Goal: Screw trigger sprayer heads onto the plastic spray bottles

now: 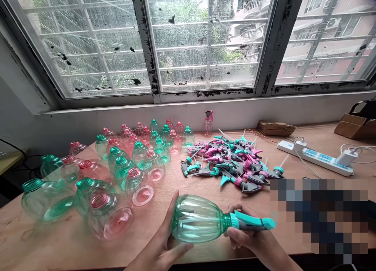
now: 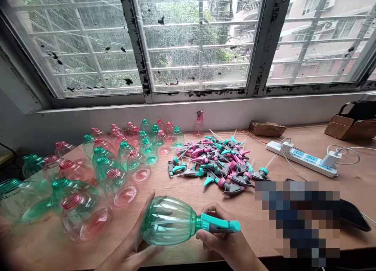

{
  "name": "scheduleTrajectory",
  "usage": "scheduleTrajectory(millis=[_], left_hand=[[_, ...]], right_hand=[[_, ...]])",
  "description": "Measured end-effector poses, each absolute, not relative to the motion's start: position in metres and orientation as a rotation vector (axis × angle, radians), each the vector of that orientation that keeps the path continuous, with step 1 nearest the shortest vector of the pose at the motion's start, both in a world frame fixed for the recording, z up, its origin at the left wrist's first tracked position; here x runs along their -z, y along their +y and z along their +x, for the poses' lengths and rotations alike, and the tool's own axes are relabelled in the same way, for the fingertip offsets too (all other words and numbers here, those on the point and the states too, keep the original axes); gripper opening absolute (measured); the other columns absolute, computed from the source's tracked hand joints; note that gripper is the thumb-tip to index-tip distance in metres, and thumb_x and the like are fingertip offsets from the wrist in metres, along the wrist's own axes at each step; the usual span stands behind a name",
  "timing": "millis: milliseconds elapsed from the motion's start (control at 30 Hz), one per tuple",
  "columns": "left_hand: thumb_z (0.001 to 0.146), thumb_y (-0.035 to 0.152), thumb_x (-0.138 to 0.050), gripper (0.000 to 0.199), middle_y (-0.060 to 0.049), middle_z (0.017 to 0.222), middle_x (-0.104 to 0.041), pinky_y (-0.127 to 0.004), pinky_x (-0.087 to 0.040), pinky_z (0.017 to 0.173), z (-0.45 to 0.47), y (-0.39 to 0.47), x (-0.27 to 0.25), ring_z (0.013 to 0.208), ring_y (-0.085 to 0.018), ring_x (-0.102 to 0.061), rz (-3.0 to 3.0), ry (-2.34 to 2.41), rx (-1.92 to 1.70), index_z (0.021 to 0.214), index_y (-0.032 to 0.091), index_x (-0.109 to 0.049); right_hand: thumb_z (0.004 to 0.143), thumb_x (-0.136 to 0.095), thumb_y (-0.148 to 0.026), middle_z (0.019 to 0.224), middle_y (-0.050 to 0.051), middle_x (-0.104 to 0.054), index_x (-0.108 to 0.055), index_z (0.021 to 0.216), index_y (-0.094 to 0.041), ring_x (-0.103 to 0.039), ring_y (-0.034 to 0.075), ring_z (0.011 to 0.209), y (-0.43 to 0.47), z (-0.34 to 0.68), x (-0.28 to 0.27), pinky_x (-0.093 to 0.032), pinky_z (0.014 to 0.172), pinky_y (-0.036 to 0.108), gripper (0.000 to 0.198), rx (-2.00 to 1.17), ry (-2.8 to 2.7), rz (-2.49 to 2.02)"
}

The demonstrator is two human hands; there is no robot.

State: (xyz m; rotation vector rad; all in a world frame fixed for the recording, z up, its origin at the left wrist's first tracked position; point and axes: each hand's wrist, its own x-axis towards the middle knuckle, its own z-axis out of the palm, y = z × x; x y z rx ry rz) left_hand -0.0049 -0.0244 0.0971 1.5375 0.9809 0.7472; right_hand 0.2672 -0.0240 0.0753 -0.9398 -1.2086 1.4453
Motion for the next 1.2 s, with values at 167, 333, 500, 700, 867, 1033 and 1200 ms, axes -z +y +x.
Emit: scheduleTrajectory(millis=[167, 333, 500, 700, 867, 1033, 1200], left_hand=[[0.087, 0.046, -0.069, 0.103, 0.006, 0.169, -0.014, -0.048, -0.004, 0.127, -0.0064, -0.0233, -0.0956, 0.155, -0.027, -0.011, 1.497, 0.96, -0.731, 0.153, 0.046, 0.01], [0.086, 0.046, -0.07, 0.098, -0.001, 0.17, -0.014, -0.049, -0.01, 0.127, -0.0085, -0.0228, -0.0924, 0.155, -0.029, -0.01, 1.449, 0.958, -0.724, 0.157, 0.035, -0.003], [0.088, 0.041, -0.07, 0.097, 0.008, 0.169, -0.014, -0.049, -0.006, 0.127, -0.0078, -0.0227, -0.095, 0.155, -0.027, -0.014, 1.492, 0.943, -0.738, 0.153, 0.05, 0.001], [0.085, 0.044, -0.072, 0.104, 0.005, 0.17, -0.011, -0.051, -0.004, 0.126, -0.0085, -0.0236, -0.0933, 0.155, -0.029, -0.011, 1.449, 0.915, -0.741, 0.154, 0.046, 0.006], [0.085, 0.044, -0.072, 0.102, -0.001, 0.17, -0.014, -0.051, -0.011, 0.126, -0.0068, -0.0232, -0.095, 0.155, -0.031, -0.013, 1.446, 0.931, -0.718, 0.157, 0.038, 0.0], [0.089, 0.04, -0.068, 0.102, -0.001, 0.167, -0.022, -0.05, -0.019, 0.124, -0.0067, -0.0224, -0.0956, 0.149, -0.031, -0.031, 1.517, 0.941, -0.721, 0.154, 0.043, 0.01], [0.086, 0.043, -0.072, 0.101, 0.004, 0.169, -0.013, -0.048, -0.01, 0.126, -0.0082, -0.0242, -0.0937, 0.154, -0.03, -0.015, 1.495, 0.931, -0.753, 0.155, 0.045, 0.002]], right_hand=[[0.075, -0.082, -0.042, 0.06, -0.007, -0.062, -0.058, 0.091, -0.021, -0.051, 0.01, 0.052, -0.023, 0.2679, -0.0748, -0.037, 0.05, 0.021, 0.036, -1.455, -1.254, -0.936], [0.075, -0.083, -0.04, 0.061, -0.007, -0.063, -0.057, 0.092, -0.022, -0.053, 0.01, 0.052, -0.0237, 0.2684, -0.0747, -0.037, 0.05, 0.02, 0.036, -1.469, -1.247, -0.943], [0.077, -0.081, -0.043, 0.059, -0.007, -0.064, -0.056, 0.094, -0.022, -0.055, 0.011, 0.052, -0.0241, 0.2689, -0.0754, -0.039, 0.05, 0.021, 0.037, -1.488, -1.24, -0.921], [0.075, -0.082, -0.04, 0.063, -0.007, -0.06, -0.058, 0.093, -0.022, -0.05, 0.01, 0.051, -0.0215, 0.2689, -0.0705, -0.036, 0.048, 0.022, 0.035, -1.466, -1.263, -0.922], [0.076, -0.081, -0.043, 0.059, -0.007, -0.061, -0.056, 0.095, -0.021, -0.052, 0.012, 0.051, -0.0231, 0.2683, -0.0708, -0.036, 0.05, 0.024, 0.038, -1.478, -1.234, -0.937], [0.074, -0.081, -0.046, 0.056, -0.006, -0.063, -0.054, 0.095, -0.022, -0.054, 0.013, 0.05, -0.0239, 0.267, -0.0729, -0.038, 0.05, 0.025, 0.042, -1.469, -1.201, -0.932], [0.073, -0.081, -0.047, 0.056, -0.005, -0.063, -0.056, 0.092, -0.022, -0.055, 0.014, 0.047, -0.0221, 0.266, -0.0736, -0.038, 0.047, 0.025, 0.04, -1.424, -1.222, -0.975]])
